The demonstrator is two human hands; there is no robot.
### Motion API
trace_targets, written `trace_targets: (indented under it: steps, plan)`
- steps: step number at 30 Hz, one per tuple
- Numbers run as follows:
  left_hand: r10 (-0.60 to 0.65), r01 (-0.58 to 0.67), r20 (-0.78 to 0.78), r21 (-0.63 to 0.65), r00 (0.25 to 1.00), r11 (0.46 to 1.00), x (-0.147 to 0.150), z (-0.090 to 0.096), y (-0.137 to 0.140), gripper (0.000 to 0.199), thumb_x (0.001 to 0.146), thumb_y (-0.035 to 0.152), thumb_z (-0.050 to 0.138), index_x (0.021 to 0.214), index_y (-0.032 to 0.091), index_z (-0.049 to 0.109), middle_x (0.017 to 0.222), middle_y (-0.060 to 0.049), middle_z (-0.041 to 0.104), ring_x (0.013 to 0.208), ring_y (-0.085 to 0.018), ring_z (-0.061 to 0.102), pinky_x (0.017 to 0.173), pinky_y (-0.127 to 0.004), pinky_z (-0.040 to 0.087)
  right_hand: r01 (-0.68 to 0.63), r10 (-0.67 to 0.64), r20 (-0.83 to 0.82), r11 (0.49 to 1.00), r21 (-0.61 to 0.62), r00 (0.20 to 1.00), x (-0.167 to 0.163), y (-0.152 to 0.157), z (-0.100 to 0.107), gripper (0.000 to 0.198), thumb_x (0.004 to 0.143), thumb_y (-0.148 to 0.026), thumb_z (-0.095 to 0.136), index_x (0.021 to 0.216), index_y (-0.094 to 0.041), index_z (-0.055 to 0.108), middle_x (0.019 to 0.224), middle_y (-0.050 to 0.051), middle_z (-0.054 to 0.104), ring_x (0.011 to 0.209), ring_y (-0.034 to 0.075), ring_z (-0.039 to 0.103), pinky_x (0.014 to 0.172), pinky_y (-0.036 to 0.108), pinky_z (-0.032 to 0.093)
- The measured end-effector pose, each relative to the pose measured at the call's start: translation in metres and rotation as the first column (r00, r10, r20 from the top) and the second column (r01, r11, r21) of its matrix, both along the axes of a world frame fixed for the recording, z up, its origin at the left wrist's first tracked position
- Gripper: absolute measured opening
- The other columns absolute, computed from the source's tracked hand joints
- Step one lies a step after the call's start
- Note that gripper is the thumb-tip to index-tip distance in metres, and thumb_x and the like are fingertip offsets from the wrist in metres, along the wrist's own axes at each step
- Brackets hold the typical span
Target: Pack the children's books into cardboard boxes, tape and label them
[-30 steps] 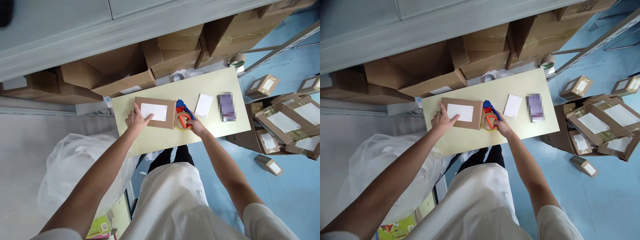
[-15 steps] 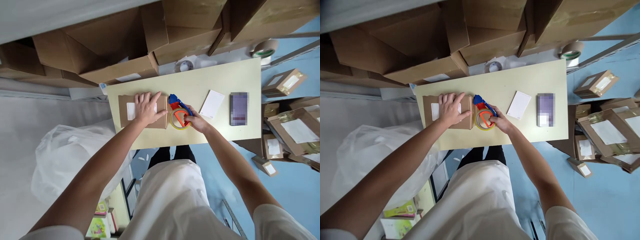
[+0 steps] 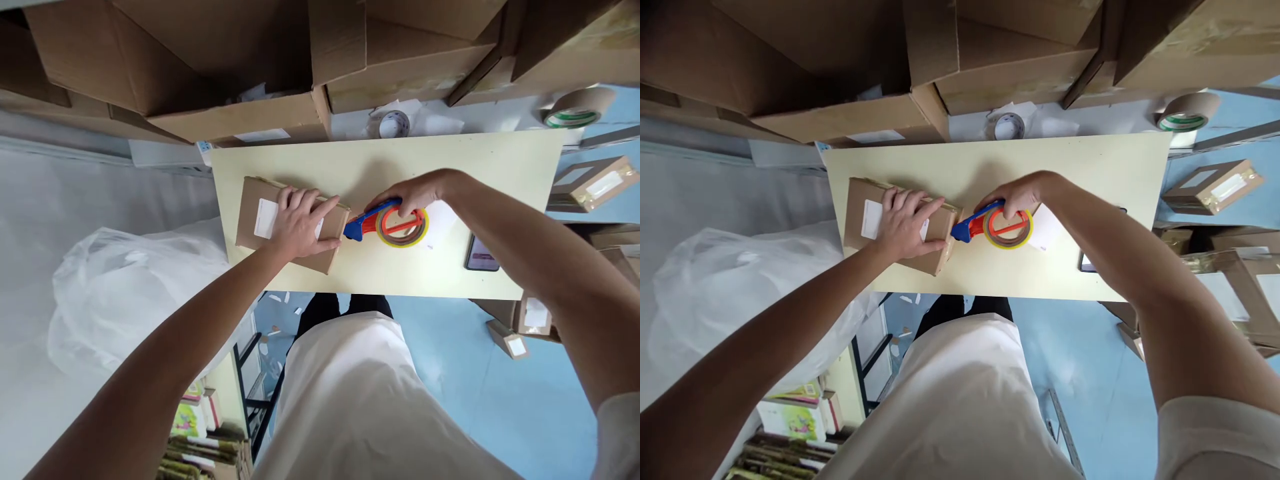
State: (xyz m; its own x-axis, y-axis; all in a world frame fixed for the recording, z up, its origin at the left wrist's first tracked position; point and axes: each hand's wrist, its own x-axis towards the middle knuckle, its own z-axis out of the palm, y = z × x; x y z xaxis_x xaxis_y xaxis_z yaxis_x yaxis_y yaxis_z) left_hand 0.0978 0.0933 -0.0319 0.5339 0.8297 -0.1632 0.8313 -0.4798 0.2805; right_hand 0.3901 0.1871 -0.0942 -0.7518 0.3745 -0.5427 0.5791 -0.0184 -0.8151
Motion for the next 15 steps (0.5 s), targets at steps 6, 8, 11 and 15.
trace_targets:
  steps: [6, 8, 11, 15]
  plan:
    - [0.012, -0.012, -0.003, -0.014, 1.000, 1.000, 0.001, 0.001, 0.002, 0.087, 0.066, 0.072, 0.059, 0.137, 0.024, 0.045, 0.127, -0.014, 0.048, 0.117, -0.036, 0.039, 0.106, -0.056, 0.014, -0.108, 0.114, 0.107, 0.992, -0.065, 0.988, -0.042, 0.025, -0.010, 0.038, 0.067, -0.014, 0.063, 0.104, -0.013, 0.071, 0.087, -0.001, 0.071, 0.078, 0.015, 0.063, 0.075, 0.027, 0.048]
    - [0.017, -0.017, -0.006, -0.022, 1.000, 1.000, 0.001, 0.002, 0.002, 0.086, 0.066, 0.071, 0.058, 0.137, 0.024, 0.045, 0.127, -0.013, 0.048, 0.118, -0.036, 0.039, 0.106, -0.056, 0.014, -0.103, 0.115, 0.115, 0.989, -0.103, 0.987, -0.040, 0.018, -0.002, 0.039, 0.063, -0.013, 0.067, 0.102, -0.016, 0.072, 0.081, -0.002, 0.071, 0.074, 0.016, 0.063, 0.074, 0.029, 0.049]
    - [0.034, -0.035, -0.005, -0.022, 0.999, 0.999, 0.003, 0.004, -0.001, 0.085, 0.067, 0.069, 0.059, 0.138, 0.024, 0.045, 0.129, -0.013, 0.047, 0.118, -0.036, 0.038, 0.107, -0.056, 0.013, -0.116, 0.135, 0.077, 0.971, -0.208, 0.988, -0.017, 0.005, 0.021, 0.044, 0.059, -0.012, 0.070, 0.103, -0.017, 0.073, 0.079, -0.002, 0.071, 0.069, 0.015, 0.063, 0.074, 0.030, 0.050]
    - [0.138, -0.138, -0.002, -0.001, 0.990, 0.990, 0.014, 0.006, -0.011, 0.083, 0.071, 0.067, 0.057, 0.139, 0.022, 0.043, 0.130, -0.016, 0.047, 0.119, -0.036, 0.039, 0.106, -0.055, 0.015, -0.046, 0.044, -0.014, 0.978, -0.206, 0.999, 0.021, -0.024, 0.066, 0.056, 0.061, -0.020, 0.071, 0.117, -0.024, 0.067, 0.091, -0.001, 0.072, 0.074, 0.017, 0.064, 0.077, 0.032, 0.052]
